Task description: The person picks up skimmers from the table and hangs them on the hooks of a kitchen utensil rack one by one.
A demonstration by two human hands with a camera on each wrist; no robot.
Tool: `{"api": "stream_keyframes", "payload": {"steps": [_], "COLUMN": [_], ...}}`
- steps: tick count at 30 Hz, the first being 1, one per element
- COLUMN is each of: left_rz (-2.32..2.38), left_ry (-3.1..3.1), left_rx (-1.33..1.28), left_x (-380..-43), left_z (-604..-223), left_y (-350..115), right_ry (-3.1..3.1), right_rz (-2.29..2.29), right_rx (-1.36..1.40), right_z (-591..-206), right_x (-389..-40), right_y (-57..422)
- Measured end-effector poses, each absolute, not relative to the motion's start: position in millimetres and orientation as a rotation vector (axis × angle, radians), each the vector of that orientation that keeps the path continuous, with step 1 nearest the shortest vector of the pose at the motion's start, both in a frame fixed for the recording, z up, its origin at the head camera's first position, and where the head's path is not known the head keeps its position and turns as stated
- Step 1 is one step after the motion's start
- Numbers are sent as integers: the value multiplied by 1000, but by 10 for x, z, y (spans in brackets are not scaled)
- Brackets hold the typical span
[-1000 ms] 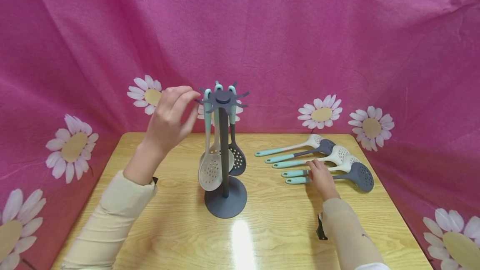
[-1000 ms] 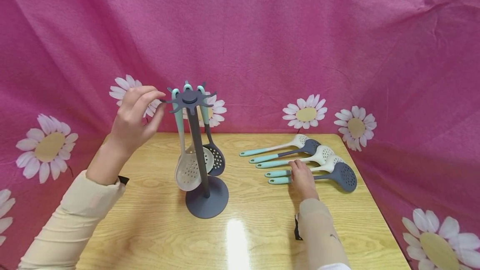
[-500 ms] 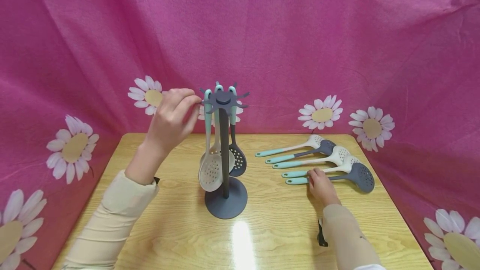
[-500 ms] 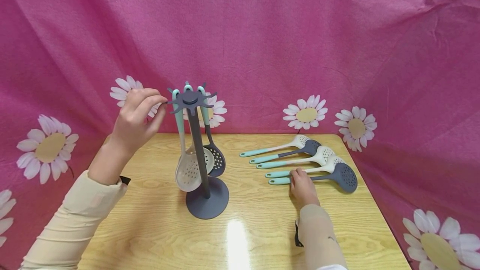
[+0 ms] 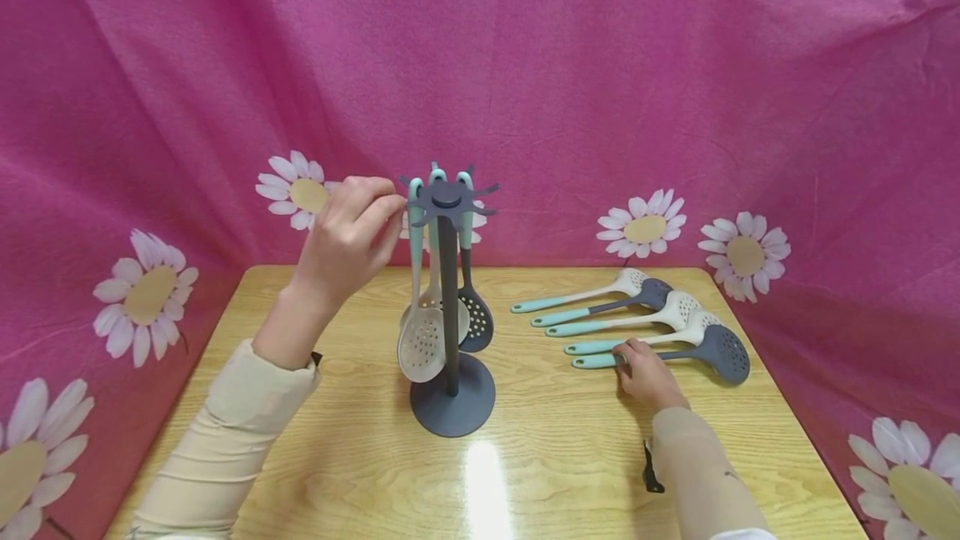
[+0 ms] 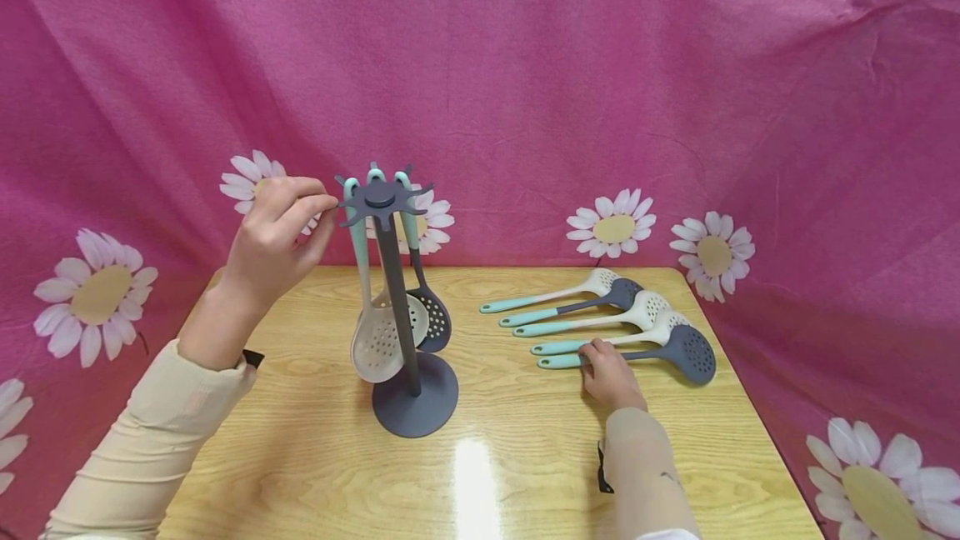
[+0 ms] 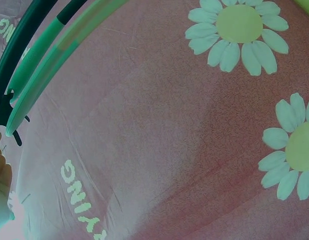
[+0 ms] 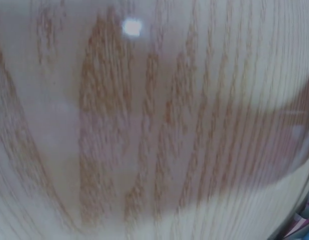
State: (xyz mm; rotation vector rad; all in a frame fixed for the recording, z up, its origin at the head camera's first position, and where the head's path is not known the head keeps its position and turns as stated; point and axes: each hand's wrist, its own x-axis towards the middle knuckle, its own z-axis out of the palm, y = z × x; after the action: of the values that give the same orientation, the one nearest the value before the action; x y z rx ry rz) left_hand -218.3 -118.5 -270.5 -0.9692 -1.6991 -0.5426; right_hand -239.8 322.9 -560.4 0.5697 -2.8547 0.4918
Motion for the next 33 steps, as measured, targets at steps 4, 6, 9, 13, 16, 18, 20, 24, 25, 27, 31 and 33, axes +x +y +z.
{"api": "stream_keyframes", "payload": {"steps": [4,6,9,13,16,18,20,24,25,27,31,33], "left_rz": [-540,-540,-543,-545,-545,-545,-545,-548,-550,-551,-552,-551], "left_ry": [-1698,-1694,-1690,-1687,-1684,-1684,-1684,-1680,-1678,-1676,-1677,-1678], "left_rx": [-963,-960,-960,-962,-959,-955,-953,-946,-945,-943,-939,-937], "left_x": [-2179,-2180,-2184,-2188,-2186,-2184,-2183,-2183,-2183,-2184,-2182,-2181], "left_z": [-2694,-2689,-2682,-2676,-2674,-2675,-2676,-2679,-2680,-2680,-2681,-2683], "left_y": [-1174,-1169,-1162,-1159,-1158,-1159,-1158,-1157,-1156,-1154,-1151,-1150], "right_ry": [-2835,-2823,-2829,-2852,-2840,-2817,-2803,-2818,-2824,-2820,-2738,-2672], "right_rz": [419,395,372,337,319,310,300,319,324,341,358,365], "right_rx": [627,638,629,615,628,644,650,634,628,622,618,616], "right_z": [-5587,-5583,-5582,-5596,-5609,-5612,-5604,-5543,-5520,-5466,-5390,-5353], "right_x": [-2396,-2394,-2395,-2407,-2420,-2430,-2440,-2465,-2472,-2484,-2518,-2538], "right_y": [3225,3217,3204,3202,3210,3217,3227,3243,3248,3258,3298,3315]}}
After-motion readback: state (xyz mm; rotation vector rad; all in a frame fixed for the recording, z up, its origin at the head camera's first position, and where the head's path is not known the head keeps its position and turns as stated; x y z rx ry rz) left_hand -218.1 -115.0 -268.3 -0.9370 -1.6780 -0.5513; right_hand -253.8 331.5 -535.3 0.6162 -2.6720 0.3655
